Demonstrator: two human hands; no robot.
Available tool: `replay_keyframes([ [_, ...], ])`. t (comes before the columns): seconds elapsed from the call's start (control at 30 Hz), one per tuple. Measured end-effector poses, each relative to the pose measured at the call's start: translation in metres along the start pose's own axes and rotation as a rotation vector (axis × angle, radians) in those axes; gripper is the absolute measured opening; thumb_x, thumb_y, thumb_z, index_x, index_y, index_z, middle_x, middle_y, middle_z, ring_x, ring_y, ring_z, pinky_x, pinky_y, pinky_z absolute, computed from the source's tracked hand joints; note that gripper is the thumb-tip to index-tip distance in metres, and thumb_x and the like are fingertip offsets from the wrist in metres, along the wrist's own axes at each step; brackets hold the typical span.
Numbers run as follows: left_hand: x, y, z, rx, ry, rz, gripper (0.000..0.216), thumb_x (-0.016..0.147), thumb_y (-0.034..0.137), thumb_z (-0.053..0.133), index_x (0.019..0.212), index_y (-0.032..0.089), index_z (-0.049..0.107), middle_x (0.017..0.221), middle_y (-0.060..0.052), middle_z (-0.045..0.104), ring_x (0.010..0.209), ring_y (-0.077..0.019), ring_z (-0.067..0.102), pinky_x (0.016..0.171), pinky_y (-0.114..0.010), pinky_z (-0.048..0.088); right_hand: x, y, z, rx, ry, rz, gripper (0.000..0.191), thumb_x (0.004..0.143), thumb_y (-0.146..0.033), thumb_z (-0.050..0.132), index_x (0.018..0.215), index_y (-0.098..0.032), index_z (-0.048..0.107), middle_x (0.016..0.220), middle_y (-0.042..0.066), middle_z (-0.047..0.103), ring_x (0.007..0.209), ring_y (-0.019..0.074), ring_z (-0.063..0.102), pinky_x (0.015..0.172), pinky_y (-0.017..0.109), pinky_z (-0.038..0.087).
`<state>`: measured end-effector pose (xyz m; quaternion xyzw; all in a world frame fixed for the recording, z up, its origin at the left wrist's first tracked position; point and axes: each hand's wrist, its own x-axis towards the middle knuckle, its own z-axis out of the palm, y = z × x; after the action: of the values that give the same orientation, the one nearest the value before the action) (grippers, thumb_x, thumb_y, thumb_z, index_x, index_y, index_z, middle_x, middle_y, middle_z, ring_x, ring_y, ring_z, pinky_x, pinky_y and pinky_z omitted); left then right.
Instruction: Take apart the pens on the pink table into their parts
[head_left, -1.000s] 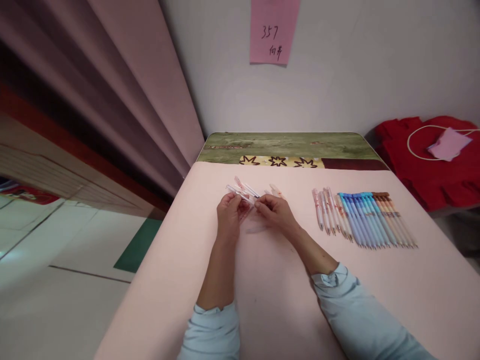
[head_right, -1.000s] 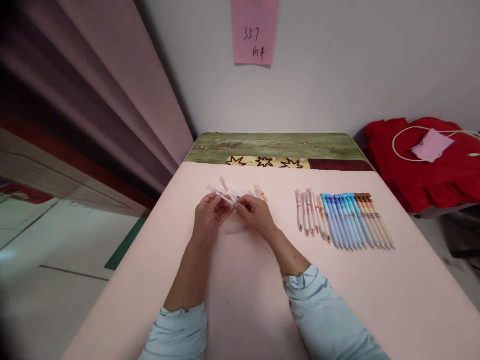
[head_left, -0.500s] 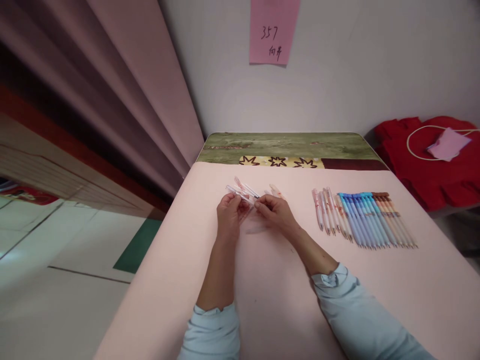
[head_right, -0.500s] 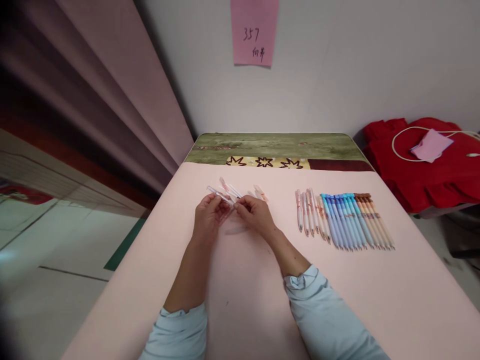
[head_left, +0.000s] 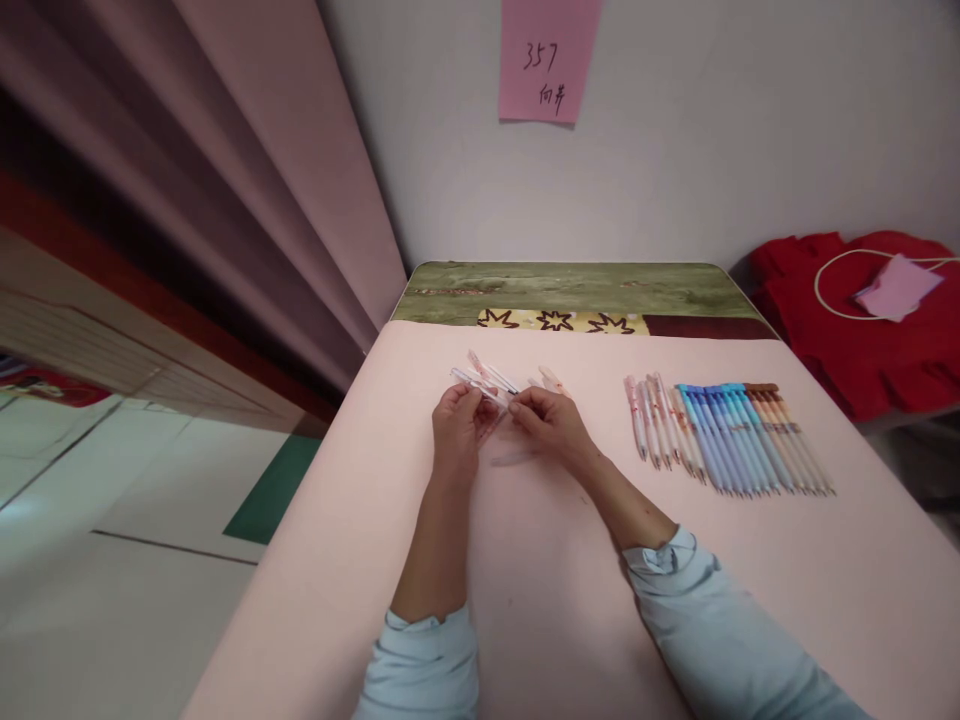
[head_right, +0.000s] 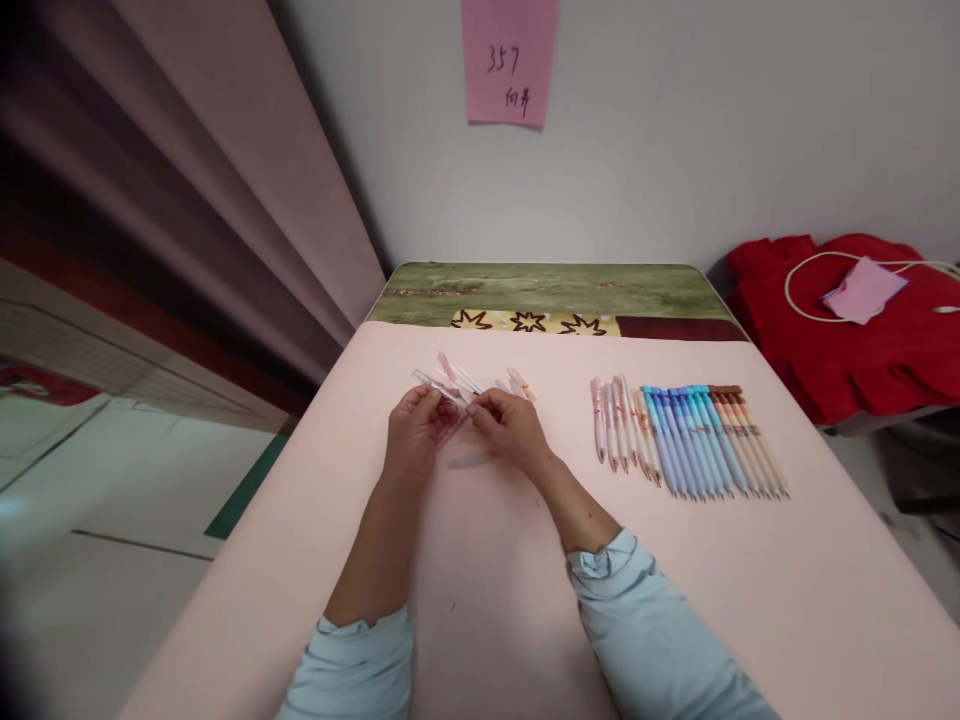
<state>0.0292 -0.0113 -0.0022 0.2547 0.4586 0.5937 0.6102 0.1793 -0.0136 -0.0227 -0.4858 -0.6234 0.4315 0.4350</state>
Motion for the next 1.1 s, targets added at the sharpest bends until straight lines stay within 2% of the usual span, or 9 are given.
replay_keyframes([
  [1.1,-0.001,0.0018,0.0022,0.001,0.007,0.012,0.024,0.07,0.03,0.075,0.084,0.014,0.063,0.073,-0.002,0.067,0.058,-0.0079,0.058,0.062,-0.022,0.051,0.0,-0.0017,-0.0006,-0.006,0.001,-0.003,0.027,0.086,-0.047,0.058,0.081,-0.021,0.064,0.061,-0.002,0.055,0.054,0.012,0.045,0.05,0.025,0.035],
])
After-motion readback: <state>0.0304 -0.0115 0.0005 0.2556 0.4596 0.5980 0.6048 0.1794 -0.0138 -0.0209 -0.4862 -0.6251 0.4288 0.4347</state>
